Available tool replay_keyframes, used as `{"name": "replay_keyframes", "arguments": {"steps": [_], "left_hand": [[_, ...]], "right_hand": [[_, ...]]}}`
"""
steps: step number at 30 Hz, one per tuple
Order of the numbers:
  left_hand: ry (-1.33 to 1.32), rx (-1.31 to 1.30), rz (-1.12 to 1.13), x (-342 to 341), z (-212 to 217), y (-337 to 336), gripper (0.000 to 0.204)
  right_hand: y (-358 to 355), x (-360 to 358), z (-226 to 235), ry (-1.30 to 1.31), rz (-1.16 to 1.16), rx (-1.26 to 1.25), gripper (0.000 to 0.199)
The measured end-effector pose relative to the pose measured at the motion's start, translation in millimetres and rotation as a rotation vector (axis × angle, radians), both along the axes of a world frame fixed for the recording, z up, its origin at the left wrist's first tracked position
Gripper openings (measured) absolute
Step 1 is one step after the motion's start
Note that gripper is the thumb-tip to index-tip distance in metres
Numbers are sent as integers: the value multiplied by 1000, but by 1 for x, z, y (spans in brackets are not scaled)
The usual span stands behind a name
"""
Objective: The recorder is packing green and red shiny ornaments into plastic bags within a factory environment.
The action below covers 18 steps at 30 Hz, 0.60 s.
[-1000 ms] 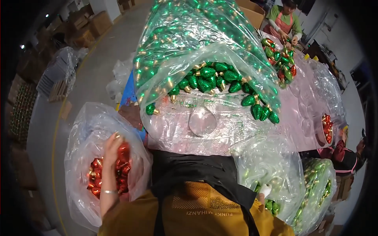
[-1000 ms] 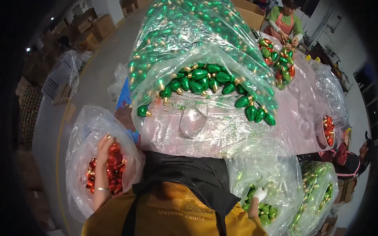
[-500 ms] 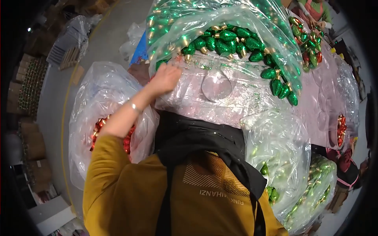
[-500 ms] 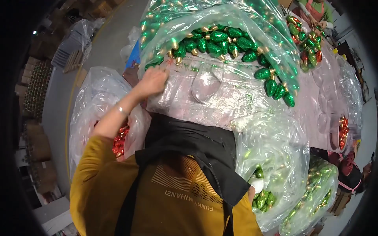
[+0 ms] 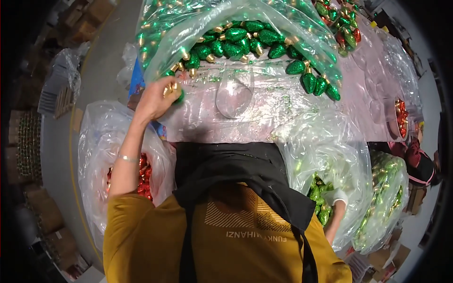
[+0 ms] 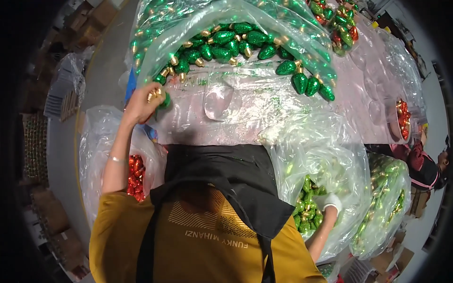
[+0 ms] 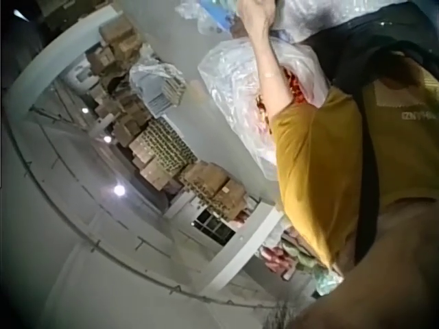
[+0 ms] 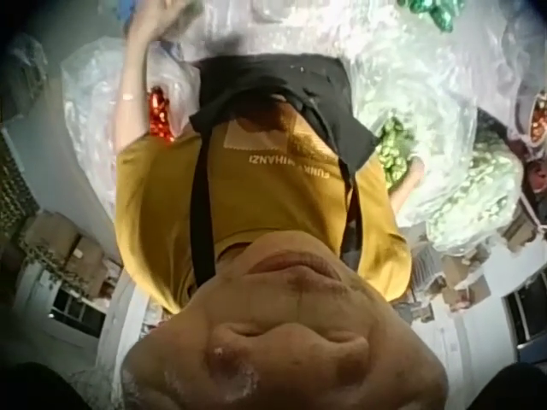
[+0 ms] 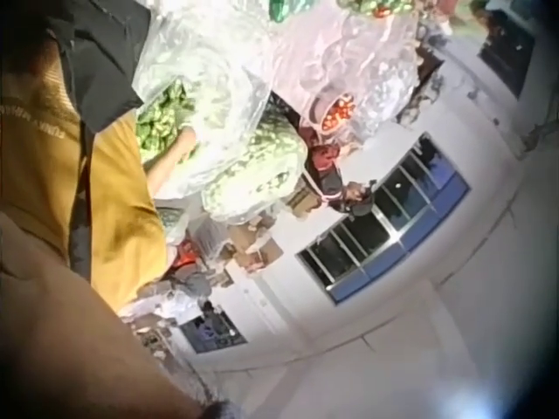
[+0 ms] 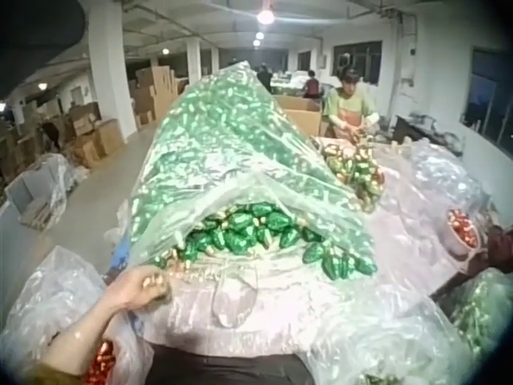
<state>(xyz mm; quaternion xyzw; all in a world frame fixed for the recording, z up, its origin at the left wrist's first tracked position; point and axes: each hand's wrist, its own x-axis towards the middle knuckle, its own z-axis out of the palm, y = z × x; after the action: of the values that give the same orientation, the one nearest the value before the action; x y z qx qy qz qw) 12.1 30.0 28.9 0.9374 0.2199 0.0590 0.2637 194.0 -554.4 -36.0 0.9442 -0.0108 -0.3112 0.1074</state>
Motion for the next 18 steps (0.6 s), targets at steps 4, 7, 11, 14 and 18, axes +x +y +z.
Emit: {"name": "replay_keyframes", "arguments": {"steps": [4, 7, 11, 14, 18], "left_hand": [[-824, -450, 238, 31, 27, -52, 28], [-1232, -727, 258, 92, 13, -73, 29], [-1084, -637, 189, 118, -29, -79, 21], [-863, -446, 165, 113, -40, -75, 22], [-747, -156, -2, 96, -37, -66, 26]], "right_hand": [[134, 0, 79, -346, 40, 710, 35], [235, 9, 56, -271, 74, 1736, 30], [346, 18, 51, 261, 91, 1973, 25], [356, 20, 56, 194, 380, 1811, 29], [366, 8, 83, -74, 865, 1137, 38]]}}
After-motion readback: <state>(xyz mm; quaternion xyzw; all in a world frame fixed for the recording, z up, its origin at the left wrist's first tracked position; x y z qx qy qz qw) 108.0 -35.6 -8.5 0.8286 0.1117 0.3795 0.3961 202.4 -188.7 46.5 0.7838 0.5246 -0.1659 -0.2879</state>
